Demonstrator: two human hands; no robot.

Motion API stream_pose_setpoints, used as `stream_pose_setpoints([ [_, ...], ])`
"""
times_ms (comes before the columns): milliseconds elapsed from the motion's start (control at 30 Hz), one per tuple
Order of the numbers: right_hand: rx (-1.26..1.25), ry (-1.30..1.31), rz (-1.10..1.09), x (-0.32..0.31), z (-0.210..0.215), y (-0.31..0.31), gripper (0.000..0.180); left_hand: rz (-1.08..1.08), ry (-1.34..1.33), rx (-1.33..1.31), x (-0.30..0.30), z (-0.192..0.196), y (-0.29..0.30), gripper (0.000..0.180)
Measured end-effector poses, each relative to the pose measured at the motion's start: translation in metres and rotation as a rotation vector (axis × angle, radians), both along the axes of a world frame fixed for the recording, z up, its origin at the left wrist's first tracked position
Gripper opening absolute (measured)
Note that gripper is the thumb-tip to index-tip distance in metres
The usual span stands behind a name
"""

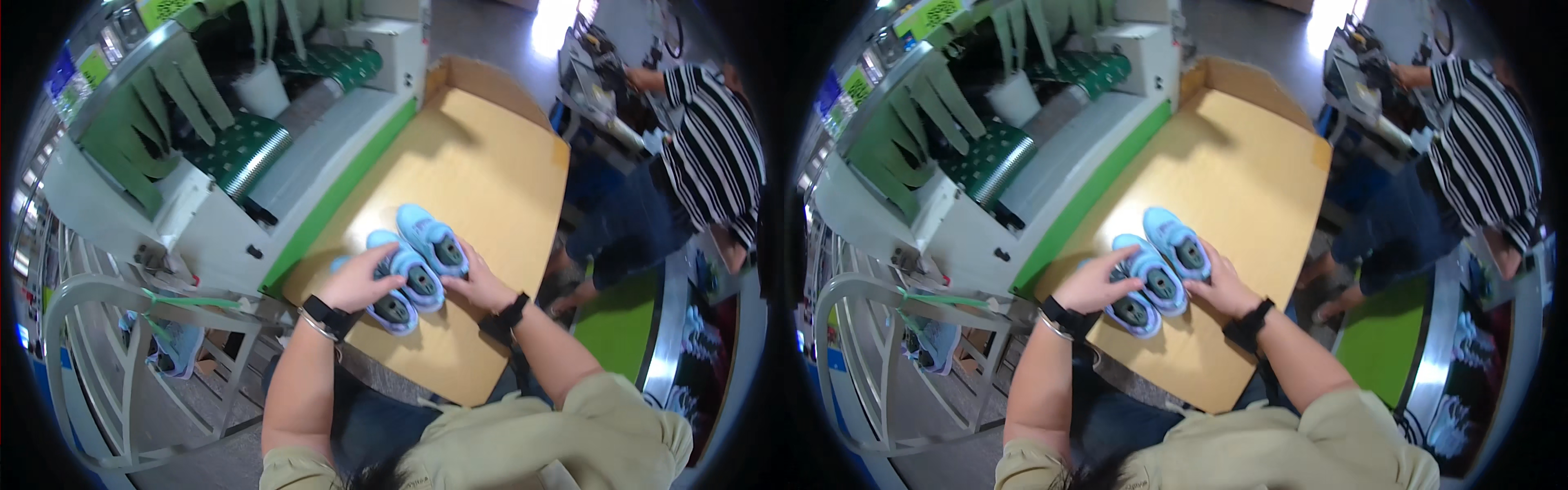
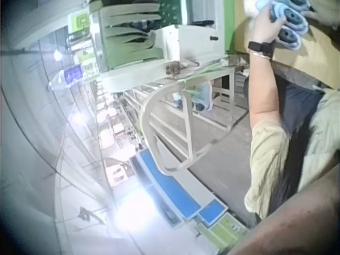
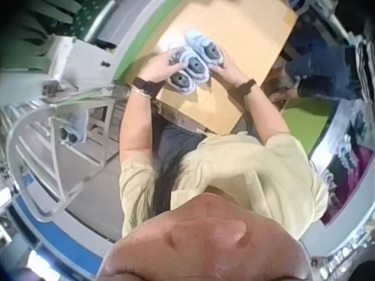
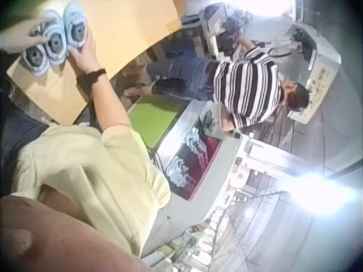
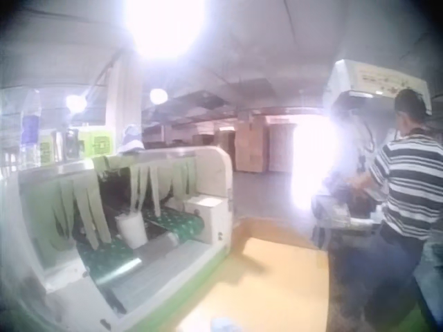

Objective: The person wipes the exterior of light blue and purple sneakers with a cloth. They handle the shoes one at a time, picking them up from a wooden table, wiping them, and placing them back down. The person also moves shoes from a nearby metal rack onto the table to continue the cleaning process.

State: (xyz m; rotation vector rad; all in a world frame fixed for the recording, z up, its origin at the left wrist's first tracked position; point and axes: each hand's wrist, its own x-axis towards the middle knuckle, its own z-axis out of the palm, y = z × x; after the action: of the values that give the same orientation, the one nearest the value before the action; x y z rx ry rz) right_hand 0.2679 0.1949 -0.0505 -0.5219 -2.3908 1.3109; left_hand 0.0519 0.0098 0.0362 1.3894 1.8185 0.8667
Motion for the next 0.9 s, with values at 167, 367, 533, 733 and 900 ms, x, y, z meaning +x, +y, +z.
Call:
stream_pose_setpoints([
  [167, -0.072, -0.03, 0.08, 0.006, -0.004, 0.007, 0.091, -0.055, 0.01, 0.032, 0.0, -0.018, -0.006, 0.069],
  [367, -0.063, -0.048, 0.071, 0.012, -0.018, 0.009, 0.097, -0.05, -0.032, 0.047, -0.001, -0.024, -0.008, 0.07],
  [533, -0.128, -0.082, 0.068, 0.01, -0.015, 0.006, 0.097, -0.04, -0.036, 0.054, -0.002, -0.028, -0.011, 0.07],
  [733, -0.126, -0.084, 0.055, 0.01, -0.012, 0.005, 0.097, -0.041, -0.036, 0.046, -0.001, -0.024, -0.009, 0.07],
  [900, -0.088, -0.065, 0.062, 0.01, -0.003, 0.003, 0.096, -0.031, -0.025, 0.038, -0.001, -0.024, -0.01, 0.07],
])
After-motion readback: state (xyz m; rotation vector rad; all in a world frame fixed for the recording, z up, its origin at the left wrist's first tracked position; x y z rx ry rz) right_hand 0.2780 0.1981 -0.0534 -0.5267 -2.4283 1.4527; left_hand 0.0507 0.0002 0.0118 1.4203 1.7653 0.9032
